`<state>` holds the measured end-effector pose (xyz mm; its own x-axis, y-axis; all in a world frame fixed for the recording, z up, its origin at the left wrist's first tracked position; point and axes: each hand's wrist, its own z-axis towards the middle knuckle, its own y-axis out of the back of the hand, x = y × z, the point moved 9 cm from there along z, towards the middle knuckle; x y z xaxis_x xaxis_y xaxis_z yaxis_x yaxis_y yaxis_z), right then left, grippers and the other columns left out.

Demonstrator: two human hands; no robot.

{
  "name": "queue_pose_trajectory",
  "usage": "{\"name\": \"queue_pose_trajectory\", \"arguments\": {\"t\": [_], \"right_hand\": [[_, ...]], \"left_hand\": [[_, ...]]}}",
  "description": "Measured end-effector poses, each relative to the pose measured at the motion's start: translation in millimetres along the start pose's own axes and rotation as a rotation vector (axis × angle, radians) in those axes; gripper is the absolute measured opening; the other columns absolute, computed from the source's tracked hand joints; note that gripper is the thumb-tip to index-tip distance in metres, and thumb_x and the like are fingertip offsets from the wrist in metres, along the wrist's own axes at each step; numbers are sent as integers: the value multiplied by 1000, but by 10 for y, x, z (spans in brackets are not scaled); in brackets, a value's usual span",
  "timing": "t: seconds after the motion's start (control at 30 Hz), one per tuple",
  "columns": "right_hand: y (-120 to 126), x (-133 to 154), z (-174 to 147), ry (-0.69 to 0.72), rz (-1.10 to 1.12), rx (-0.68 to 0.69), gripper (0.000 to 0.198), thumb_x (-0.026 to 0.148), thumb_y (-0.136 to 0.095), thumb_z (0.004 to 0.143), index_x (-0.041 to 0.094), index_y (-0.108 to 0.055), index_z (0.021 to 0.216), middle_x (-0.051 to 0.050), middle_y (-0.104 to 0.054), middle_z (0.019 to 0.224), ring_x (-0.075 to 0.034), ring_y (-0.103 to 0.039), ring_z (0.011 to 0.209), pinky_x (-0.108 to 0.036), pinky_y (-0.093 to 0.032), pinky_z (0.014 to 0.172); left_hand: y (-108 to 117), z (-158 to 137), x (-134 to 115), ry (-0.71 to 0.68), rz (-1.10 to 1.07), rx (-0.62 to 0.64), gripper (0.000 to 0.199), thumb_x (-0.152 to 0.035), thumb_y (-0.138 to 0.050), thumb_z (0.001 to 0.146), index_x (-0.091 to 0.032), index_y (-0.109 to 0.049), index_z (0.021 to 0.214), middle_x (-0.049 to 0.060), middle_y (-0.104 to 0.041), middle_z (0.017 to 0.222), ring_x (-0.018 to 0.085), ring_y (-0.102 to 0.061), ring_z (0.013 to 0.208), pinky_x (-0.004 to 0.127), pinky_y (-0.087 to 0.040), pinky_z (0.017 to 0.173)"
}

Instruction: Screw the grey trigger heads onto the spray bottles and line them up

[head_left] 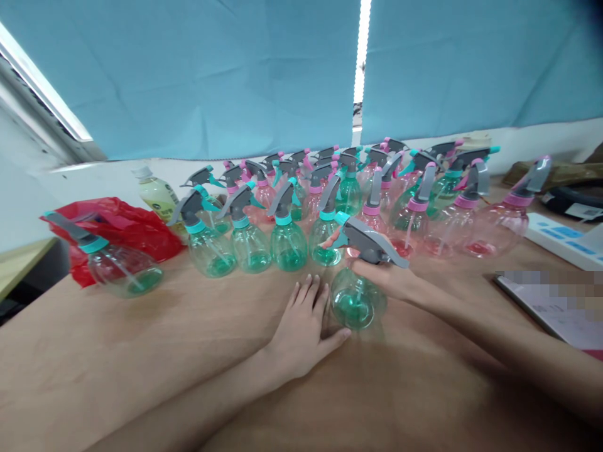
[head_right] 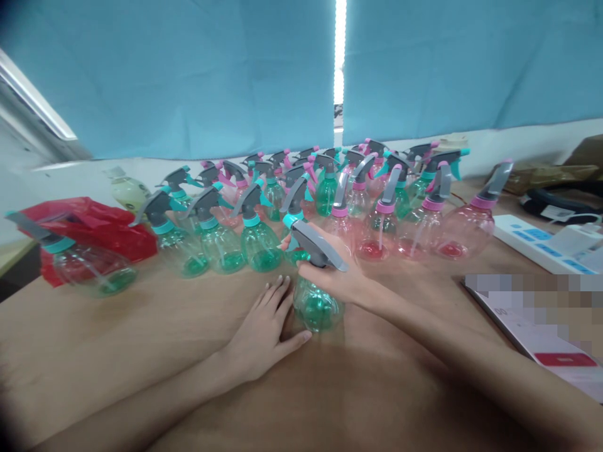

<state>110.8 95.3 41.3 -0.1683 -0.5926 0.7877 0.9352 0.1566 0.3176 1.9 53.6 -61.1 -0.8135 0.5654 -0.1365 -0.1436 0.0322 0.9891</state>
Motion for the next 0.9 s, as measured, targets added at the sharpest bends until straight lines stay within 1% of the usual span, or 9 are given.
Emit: {"name": "queue_pose_trajectory", "arguments": {"t": [0.17, 0.3, 0.43, 0.57, 0.8, 0.9], "right_hand": [[-3, -46, 2, -7, 1, 24, 28, 11, -53, 69, 23, -60, 93, 3, -60, 80, -11, -46, 59, -27, -38, 56], [-16, -53, 2, -25, 36, 38, 25, 11, -52, 67, 23, -58, 88, 5, -51, 70, -9, -42, 55, -24, -34, 50], [-13, 22, 11, 5, 102, 32, 18, 11, -51, 66, 22, -54, 80, 4, -54, 75, -10, -46, 59, -25, -36, 52], [-17, 41, 15, 4, 115, 33, 12, 11, -52, 67, 21, -54, 75, 3, -56, 74, -10, -49, 61, -25, -38, 54], [-6, 14, 8, -2, 72, 7, 10, 13, -53, 68, 21, -52, 72, 5, -51, 66, -9, -43, 54, -25, -33, 49], [-6, 20, 3, 11, 77, 6, 10, 13, -53, 68, 22, -53, 72, 5, -52, 67, -9, -44, 55, -25, -34, 50]], "left_hand": [[2, 1, 3, -3, -6, -2, 83, -65, -42, 91, 0, -35, 143, 24, -25, 152, 36, -18, 143, 54, -21, 113], [-5, -6, 13, -5, -28, -30, 82, -65, -42, 90, -2, -37, 142, 24, -26, 152, 37, -19, 142, 54, -22, 113], [-2, -6, 16, -18, -42, -60, 81, -67, -40, 90, -4, -38, 142, 23, -28, 152, 37, -20, 142, 55, -22, 113], [-22, -1, 21, -16, -28, -33, 84, -66, -40, 90, -1, -37, 142, 25, -27, 152, 37, -20, 142, 55, -22, 113], [-5, -9, 4, -32, -18, -50, 83, -66, -39, 91, -1, -37, 142, 25, -28, 151, 38, -20, 142, 56, -23, 112], [-9, -6, 1, -31, -4, -39, 83, -65, -40, 91, 1, -37, 142, 25, -28, 151, 38, -20, 142, 55, -22, 112]]}}
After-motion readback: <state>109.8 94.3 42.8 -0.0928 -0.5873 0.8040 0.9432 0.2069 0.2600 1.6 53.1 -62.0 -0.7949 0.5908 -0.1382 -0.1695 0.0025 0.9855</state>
